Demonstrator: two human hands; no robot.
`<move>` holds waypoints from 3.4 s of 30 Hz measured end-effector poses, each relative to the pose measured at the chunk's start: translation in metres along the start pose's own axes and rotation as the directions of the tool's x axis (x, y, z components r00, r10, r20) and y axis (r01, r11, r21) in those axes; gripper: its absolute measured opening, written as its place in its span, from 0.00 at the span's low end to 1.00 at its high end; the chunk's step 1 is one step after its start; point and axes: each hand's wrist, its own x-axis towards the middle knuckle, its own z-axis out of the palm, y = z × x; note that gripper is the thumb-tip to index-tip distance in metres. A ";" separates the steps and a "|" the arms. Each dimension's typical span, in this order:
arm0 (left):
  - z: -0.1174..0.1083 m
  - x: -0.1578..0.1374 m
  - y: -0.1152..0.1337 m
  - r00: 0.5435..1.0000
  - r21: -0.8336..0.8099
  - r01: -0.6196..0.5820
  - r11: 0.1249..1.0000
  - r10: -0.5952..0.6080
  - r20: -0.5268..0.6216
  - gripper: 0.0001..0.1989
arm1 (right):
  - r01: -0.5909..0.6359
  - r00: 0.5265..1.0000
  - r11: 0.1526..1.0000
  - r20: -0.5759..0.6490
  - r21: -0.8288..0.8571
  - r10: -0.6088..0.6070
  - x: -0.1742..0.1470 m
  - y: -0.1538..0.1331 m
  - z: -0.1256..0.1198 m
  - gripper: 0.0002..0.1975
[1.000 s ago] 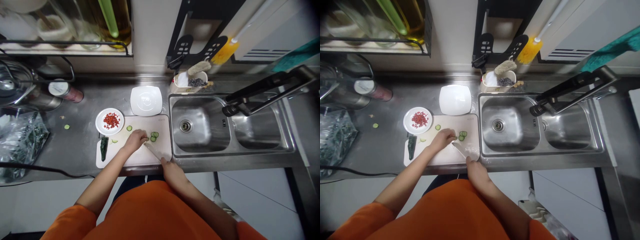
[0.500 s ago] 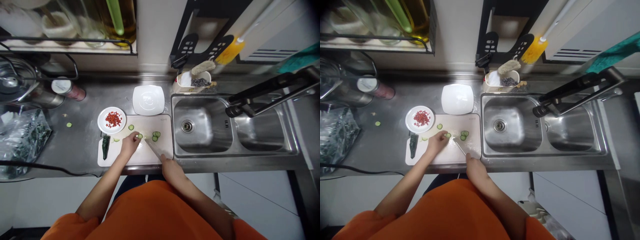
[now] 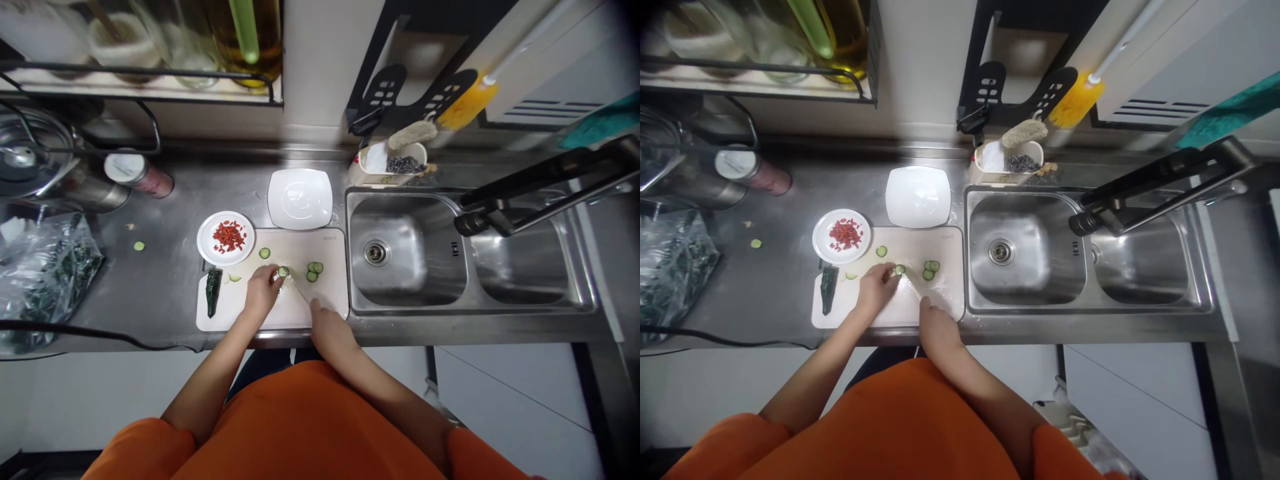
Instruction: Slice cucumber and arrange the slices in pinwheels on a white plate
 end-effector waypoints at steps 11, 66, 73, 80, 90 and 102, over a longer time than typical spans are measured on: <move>0.000 0.001 0.000 1.000 -0.005 -0.005 1.000 0.005 0.003 0.10 | -0.008 1.000 1.000 0.006 0.027 0.007 0.003 -0.006 0.002 0.16; 0.025 0.067 0.075 0.857 0.146 -0.260 0.954 0.159 0.490 0.08 | -0.021 0.997 0.997 0.069 0.079 0.015 -0.016 0.019 0.013 0.19; 0.032 0.064 0.082 0.883 0.117 -0.210 0.971 0.137 0.449 0.03 | -0.022 0.998 0.997 0.067 0.077 0.017 -0.015 0.020 0.015 0.19; 0.021 0.062 0.078 0.890 -0.018 -0.081 0.997 0.081 0.450 0.01 | -0.015 0.997 0.997 0.080 0.082 0.008 -0.016 0.021 0.011 0.20; -0.020 0.026 0.020 0.966 -0.098 0.217 0.971 -0.199 0.163 0.06 | 0.018 0.998 0.996 0.058 0.087 -0.023 -0.013 0.030 0.018 0.22; -0.001 -0.006 -0.003 0.999 -0.012 0.020 1.000 -0.021 -0.037 0.12 | 0.053 0.998 0.997 -0.019 -0.055 -0.054 -0.008 0.011 0.011 0.23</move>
